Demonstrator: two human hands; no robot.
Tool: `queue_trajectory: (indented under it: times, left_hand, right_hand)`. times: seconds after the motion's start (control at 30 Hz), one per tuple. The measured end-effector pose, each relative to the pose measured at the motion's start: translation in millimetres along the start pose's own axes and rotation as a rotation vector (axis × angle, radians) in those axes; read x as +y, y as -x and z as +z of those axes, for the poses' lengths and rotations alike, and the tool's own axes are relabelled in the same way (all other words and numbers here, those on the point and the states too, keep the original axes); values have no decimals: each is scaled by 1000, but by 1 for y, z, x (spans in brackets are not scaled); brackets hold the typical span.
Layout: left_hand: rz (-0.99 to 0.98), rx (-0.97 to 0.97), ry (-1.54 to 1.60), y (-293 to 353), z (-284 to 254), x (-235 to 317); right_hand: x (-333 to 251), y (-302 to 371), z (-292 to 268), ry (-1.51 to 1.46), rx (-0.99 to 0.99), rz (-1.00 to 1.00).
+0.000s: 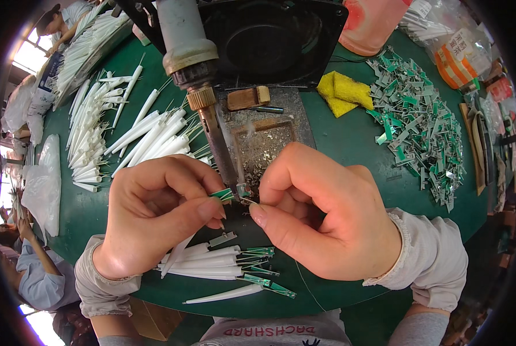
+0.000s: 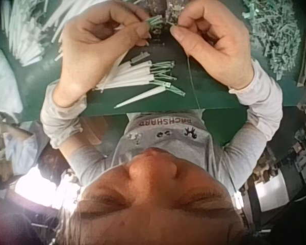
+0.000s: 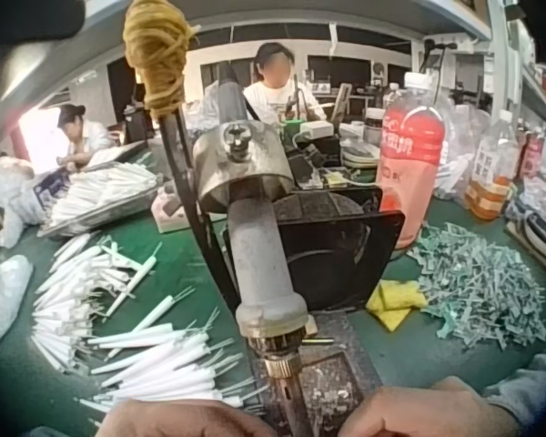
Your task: The person solders insulated wiring to small green circuit boards using a stationary soldering iron and solder wire.
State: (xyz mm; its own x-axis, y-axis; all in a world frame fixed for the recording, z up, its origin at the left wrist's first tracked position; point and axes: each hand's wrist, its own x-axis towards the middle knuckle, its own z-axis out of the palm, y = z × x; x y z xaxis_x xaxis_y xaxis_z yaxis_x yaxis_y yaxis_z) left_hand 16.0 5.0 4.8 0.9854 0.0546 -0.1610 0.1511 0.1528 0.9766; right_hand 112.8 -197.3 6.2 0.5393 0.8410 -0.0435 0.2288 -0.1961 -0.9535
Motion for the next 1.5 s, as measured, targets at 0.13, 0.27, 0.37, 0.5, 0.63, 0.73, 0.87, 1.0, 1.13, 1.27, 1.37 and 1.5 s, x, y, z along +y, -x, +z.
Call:
queue_trajectory:
  times: [0.13, 0.27, 0.37, 0.5, 0.63, 0.73, 0.87, 1.0, 1.13, 1.27, 1.37, 1.5]
  left_hand:
    - [-49, -11, 66, -1, -2, 1]
    - [-59, -19, 104, -1, -1, 2]
    - [-65, -19, 132, -1, -4, 0]
    - [-154, 16, 162, -1, -9, -4]
    - [-171, 1, 163, 1, -6, -5]
    - [-168, -34, 113, 9, -5, -8]
    - [152, -269, -528, 19, -1, -4]
    - [771, -303, -946, 30, 12, -31]
    - [752, -414, -1074, 32, 16, -26]
    - [658, -339, -952, 28, 9, -18]
    - [515, -163, -1287, 27, -6, 1]
    - [352, -165, -1649, 30, -13, 8]
  right_hand:
    - [2, -3, 1, -14, 1, -12]
    - [2, -2, 2, -18, 5, -16]
    - [1, -3, 1, -33, -3, 7]
    - [-1, -5, 0, -101, -33, 102]
    - [-4, 3, -4, 271, -222, 33]
    - [0, 9, -4, 471, -229, -133]
    - [1, 11, -24, 1035, 255, -143]
    - [25, -3, -57, 1341, 466, -45]
    - [42, -7, -67, 1497, 412, 24]
    - [43, -10, -68, 1490, 401, 25]
    - [41, -8, -68, 1416, 408, 29]
    - [33, -5, -66, 1335, 375, 56]
